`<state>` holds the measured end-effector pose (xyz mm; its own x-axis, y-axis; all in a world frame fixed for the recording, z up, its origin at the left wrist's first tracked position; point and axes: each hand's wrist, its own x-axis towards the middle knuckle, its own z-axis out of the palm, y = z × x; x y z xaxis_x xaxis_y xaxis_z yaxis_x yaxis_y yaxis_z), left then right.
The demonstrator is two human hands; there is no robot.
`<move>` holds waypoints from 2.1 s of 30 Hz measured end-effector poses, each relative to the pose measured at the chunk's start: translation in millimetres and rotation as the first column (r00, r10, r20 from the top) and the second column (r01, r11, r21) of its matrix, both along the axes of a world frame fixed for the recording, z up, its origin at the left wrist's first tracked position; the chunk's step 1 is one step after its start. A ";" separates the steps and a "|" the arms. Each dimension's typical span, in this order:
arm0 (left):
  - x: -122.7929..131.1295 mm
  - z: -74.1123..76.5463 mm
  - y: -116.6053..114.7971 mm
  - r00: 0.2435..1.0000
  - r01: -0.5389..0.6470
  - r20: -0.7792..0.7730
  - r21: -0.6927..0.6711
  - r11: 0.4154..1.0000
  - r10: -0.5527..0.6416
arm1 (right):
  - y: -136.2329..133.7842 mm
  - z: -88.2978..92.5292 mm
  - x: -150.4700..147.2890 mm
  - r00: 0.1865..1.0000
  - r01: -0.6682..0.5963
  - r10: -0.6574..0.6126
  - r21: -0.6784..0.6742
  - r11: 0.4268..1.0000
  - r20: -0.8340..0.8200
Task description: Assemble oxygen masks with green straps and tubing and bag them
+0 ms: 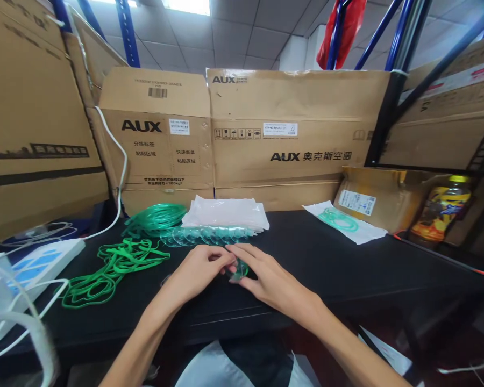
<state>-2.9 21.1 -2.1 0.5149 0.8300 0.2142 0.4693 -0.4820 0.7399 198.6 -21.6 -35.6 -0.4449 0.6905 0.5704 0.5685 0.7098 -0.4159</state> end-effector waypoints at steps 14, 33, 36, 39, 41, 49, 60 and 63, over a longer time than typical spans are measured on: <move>31.3 -2.1 -21.9 0.981 0.031 0.174 0.299 0.954 -0.086 | -2.1 25.3 10.4 0.812 -0.159 -0.146 -0.456 0.876 -0.565; 5.2 -7.6 -18.6 0.982 -0.134 -0.065 0.412 0.901 0.176 | 14.1 37.4 93.4 0.830 0.426 -0.537 -0.448 0.786 -0.152; 10.3 -12.9 -18.7 0.984 -0.140 -0.052 0.385 0.912 0.173 | 10.7 39.6 94.8 0.873 0.295 -0.446 -0.517 0.804 -0.195; 16.8 -20.0 -18.8 0.970 -0.189 -0.061 0.424 0.886 0.236 | 2.5 43.5 81.6 0.914 0.093 -0.295 -0.563 0.821 -0.279; 21.0 -22.5 -19.7 0.957 -0.231 -0.046 0.481 0.846 0.288 | -2.5 46.0 72.4 0.932 0.034 -0.232 -0.570 0.821 -0.280; 42.3 -14.7 -40.0 0.991 -0.117 0.111 0.431 0.895 0.077 | -15.8 48.9 51.6 0.987 0.011 -0.094 -0.523 0.852 -0.132; 38.7 -12.6 -36.1 0.981 -0.157 0.166 0.364 0.918 0.102 | -15.4 47.6 43.8 0.976 -0.038 -0.076 -0.507 0.861 -0.203; 40.4 -12.9 -37.0 0.974 -0.173 0.197 0.338 0.925 0.110 | -17.0 48.2 41.1 0.974 -0.071 -0.055 -0.525 0.848 -0.221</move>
